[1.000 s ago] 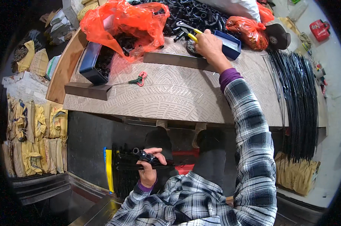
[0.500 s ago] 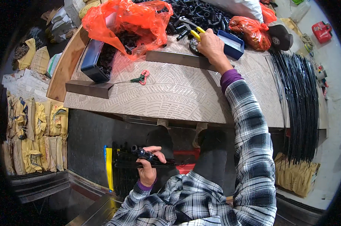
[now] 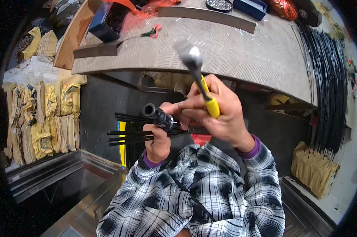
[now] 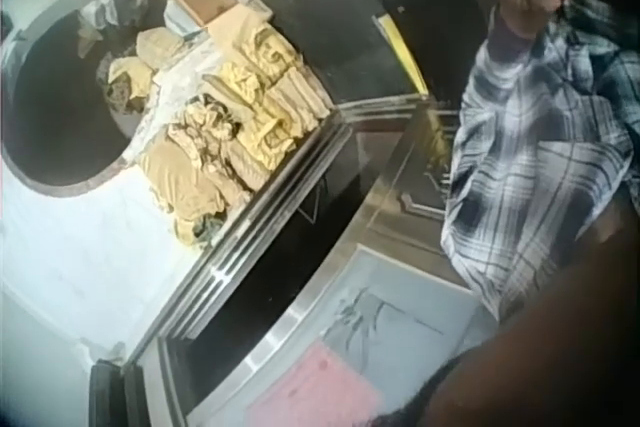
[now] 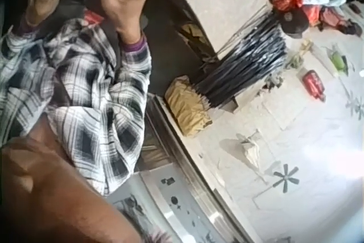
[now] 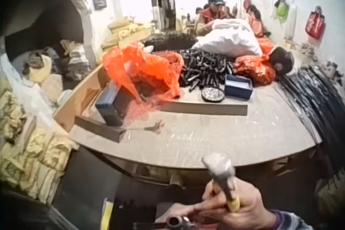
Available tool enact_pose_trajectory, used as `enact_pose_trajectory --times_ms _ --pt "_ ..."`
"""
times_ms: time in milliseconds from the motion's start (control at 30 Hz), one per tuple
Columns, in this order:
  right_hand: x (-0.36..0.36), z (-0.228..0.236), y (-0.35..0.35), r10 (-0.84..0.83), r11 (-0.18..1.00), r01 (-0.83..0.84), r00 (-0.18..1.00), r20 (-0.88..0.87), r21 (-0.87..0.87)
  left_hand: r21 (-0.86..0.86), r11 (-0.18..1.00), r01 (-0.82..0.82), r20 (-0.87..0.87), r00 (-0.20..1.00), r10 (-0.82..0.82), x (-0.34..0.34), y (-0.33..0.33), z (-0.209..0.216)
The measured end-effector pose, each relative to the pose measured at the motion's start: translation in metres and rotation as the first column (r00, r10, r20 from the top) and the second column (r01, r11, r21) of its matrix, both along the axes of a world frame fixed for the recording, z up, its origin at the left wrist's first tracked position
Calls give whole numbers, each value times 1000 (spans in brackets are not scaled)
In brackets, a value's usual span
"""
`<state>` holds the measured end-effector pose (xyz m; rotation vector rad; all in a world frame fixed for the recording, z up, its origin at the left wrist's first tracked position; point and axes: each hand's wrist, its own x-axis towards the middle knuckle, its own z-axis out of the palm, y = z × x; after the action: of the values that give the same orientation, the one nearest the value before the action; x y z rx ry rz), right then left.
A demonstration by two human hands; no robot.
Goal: Inserting bundles of black wires into a circular plastic connector and securing them using a hammer and pliers.
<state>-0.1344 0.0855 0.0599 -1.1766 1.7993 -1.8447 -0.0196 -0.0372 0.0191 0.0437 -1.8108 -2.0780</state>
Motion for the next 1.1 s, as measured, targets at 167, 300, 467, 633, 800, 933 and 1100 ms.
enact_pose_trajectory --times_ms 167,300,467,633,800,933,1100 --pt "28 1 16 -109 993 101 982 -157 -56 11 998 -56 -28 998 56 15 24 12" --pt "41 -2 26 -145 987 133 979 -141 -89 -31 998 -61 -96 994 58 25 38 16" --pt "46 -8 39 -165 974 100 929 -332 -204 -38 999 10 -102 995 -14 29 45 16" --pt "61 -20 42 -143 942 136 990 -1 -307 -70 996 62 -76 995 -67 31 50 26" --pt "51 -17 43 -89 950 7 964 -251 -312 -5 998 63 -33 997 -63 33 54 27" --pt "57 -17 42 -67 951 23 989 -135 -309 -9 1000 14 -41 999 -15 33 57 24" --pt "55 -22 38 -107 945 47 980 -171 -323 -22 1000 8 -78 997 -10 33 56 23"
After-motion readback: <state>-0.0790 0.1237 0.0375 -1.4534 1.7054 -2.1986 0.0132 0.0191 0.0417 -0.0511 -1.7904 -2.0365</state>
